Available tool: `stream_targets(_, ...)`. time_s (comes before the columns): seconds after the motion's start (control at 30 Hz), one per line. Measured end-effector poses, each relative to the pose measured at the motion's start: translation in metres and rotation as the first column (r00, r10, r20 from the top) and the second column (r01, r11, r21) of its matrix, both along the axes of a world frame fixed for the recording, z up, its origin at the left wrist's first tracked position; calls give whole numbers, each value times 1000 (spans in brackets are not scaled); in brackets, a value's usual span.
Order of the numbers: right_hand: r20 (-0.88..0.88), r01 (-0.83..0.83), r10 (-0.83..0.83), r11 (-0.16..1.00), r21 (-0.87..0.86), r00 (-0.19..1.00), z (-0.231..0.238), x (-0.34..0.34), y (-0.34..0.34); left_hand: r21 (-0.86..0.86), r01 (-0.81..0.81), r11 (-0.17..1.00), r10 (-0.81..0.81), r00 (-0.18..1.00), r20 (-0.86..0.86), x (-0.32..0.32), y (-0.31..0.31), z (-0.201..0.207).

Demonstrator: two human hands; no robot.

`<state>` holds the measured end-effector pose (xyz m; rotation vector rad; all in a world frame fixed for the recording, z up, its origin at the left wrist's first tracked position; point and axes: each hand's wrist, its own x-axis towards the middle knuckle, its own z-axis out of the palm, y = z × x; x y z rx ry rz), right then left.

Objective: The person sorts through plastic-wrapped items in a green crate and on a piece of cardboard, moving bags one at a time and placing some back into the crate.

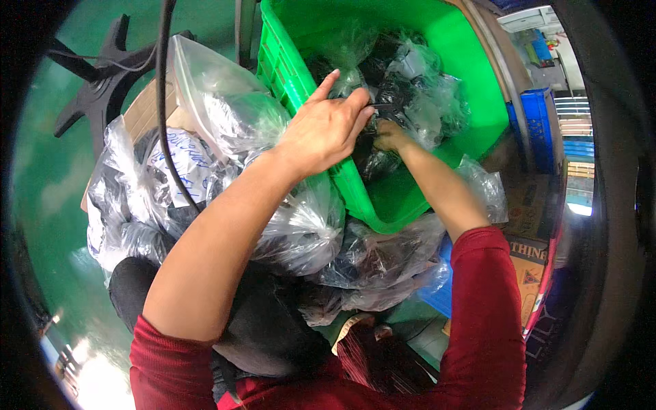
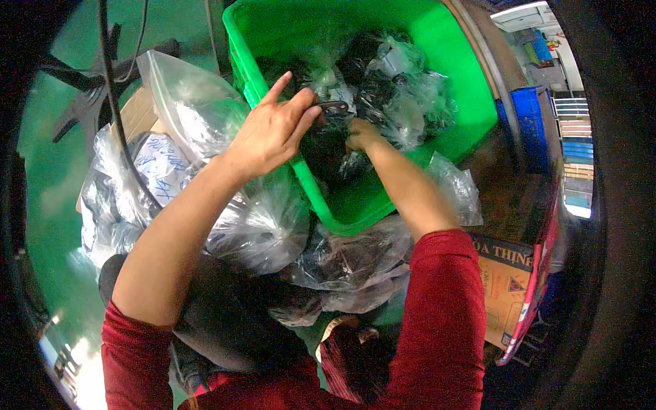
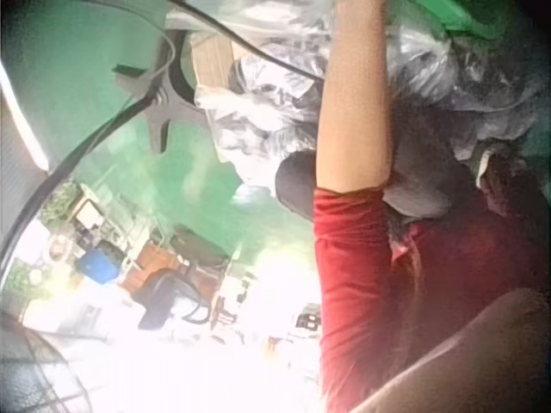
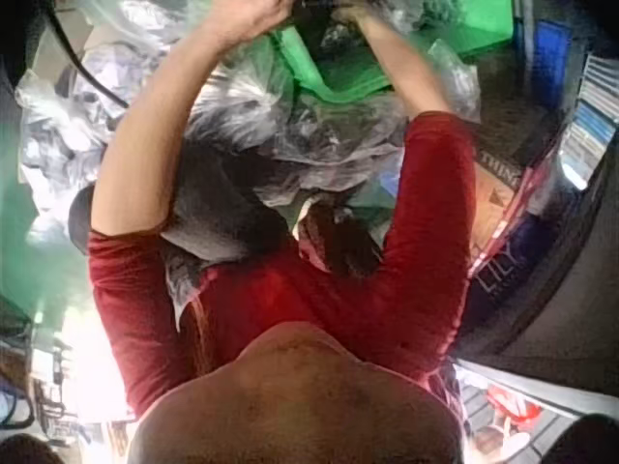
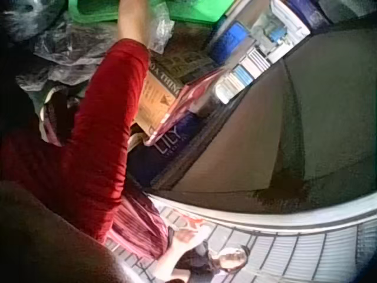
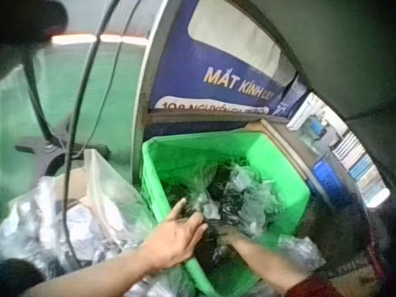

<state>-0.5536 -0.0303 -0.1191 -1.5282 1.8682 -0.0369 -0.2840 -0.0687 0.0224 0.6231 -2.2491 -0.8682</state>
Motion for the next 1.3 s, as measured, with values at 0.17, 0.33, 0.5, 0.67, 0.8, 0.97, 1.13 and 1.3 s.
stream_targets(0.17,-231,-519,522,851,79,821,11,3,-24,-100,-5,995,2,999,-34,3,-5,-8)
stream_targets(0.33,-411,-732,685,679,60,601,54,13,-25,2,-4,1000,4,998,-61,-1,-11,-7)
stream_targets(0.5,321,556,-498,823,-120,806,186,29,11,251,-8,968,63,975,-213,-7,-8,-4)
stream_targets(0.67,536,690,-490,670,-273,688,298,73,29,755,324,570,458,638,-619,12,-17,3)
stream_targets(0.8,805,688,-269,692,-220,528,349,125,57,772,576,269,526,583,-619,4,-3,-3)
stream_targets(0.97,876,879,-453,470,78,165,335,171,69,806,575,-139,668,655,-352,16,51,52)
stream_targets(1.13,888,868,-445,481,125,119,296,169,62,718,672,-184,705,599,-380,37,57,67)
stream_targets(1.3,909,800,-415,558,221,39,274,157,64,739,659,-139,801,513,-308,38,55,74)
